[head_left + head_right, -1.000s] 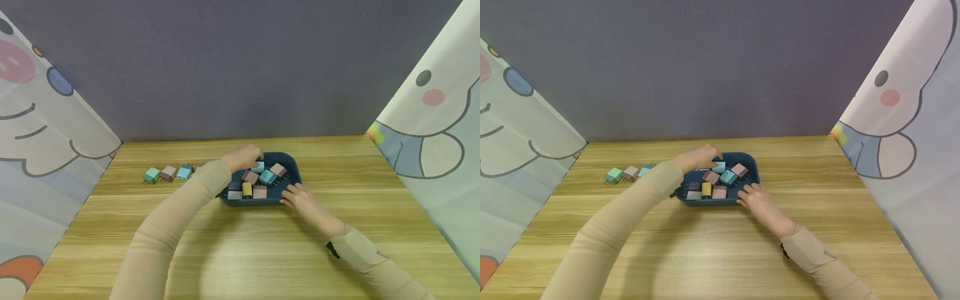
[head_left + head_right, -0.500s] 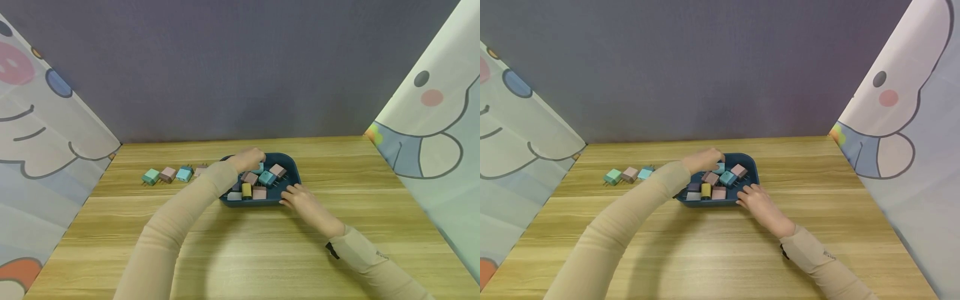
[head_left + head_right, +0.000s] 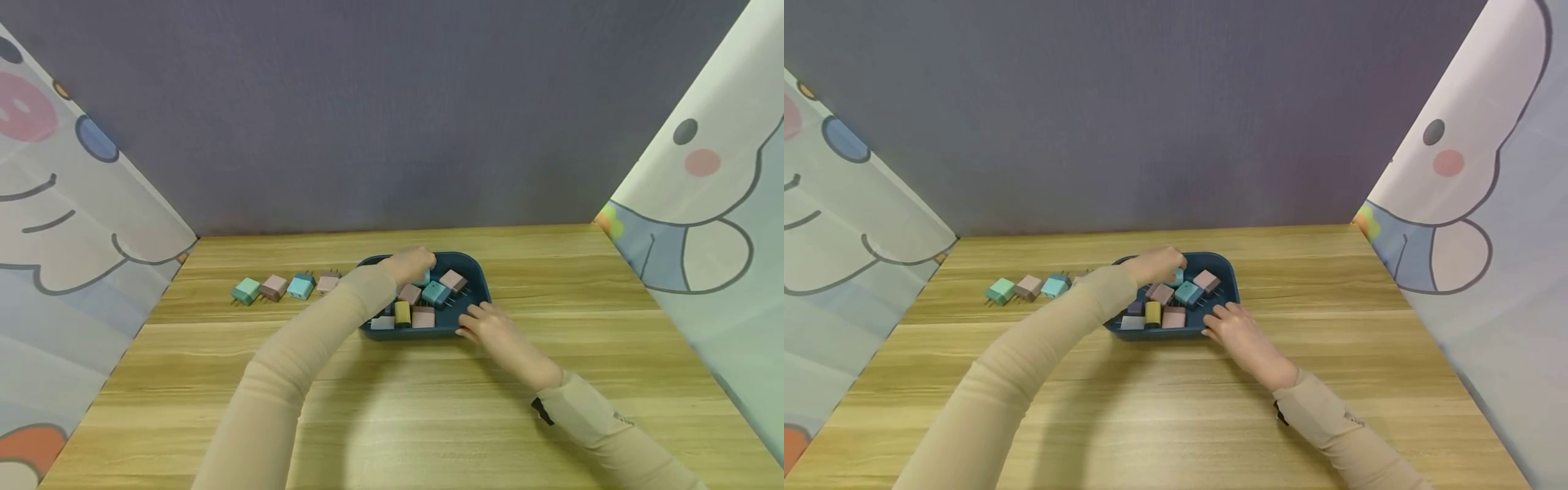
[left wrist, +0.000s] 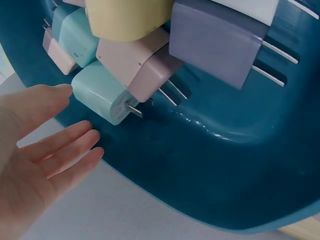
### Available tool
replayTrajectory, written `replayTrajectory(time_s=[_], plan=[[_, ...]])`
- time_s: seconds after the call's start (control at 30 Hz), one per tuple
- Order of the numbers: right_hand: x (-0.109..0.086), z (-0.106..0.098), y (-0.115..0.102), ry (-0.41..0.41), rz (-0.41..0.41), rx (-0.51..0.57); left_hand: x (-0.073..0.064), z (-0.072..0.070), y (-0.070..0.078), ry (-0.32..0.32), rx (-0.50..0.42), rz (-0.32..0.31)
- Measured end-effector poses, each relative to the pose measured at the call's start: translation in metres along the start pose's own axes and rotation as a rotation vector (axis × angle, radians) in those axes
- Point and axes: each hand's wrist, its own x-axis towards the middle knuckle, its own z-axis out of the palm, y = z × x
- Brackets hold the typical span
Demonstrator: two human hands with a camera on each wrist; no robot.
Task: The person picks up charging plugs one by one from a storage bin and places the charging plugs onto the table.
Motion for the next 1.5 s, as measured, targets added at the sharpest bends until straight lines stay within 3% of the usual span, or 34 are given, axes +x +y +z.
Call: replayTrajectory(time_s=[0.27, 0.53, 0.7, 1.0, 1.5], plan=[[0.0, 0.002, 0.0, 0.01, -0.002, -0.008, 0.009, 0.005, -0.003, 0.008, 0.062, -0.001], [-0.001, 0.004, 0.001, 0.038, -0.013, -0.016, 0.014, 0.014, -0.002, 0.019, 0.01, 0.019], [-0.001, 0.005, 0.001, 0.038, -0.017, -0.016, 0.016, 0.02, -0.001, 0.003, 0.026, 0.027], [0.0, 0.006, 0.003, 0.081, -0.037, -0.027, 0.019, 0.02, 0.0, -0.009, 0.054, 0.006], [0.0, 0.005, 0.002, 0.05, -0.017, -0.013, 0.021, 0.021, -0.006, -0.006, -0.012, -0.003]])
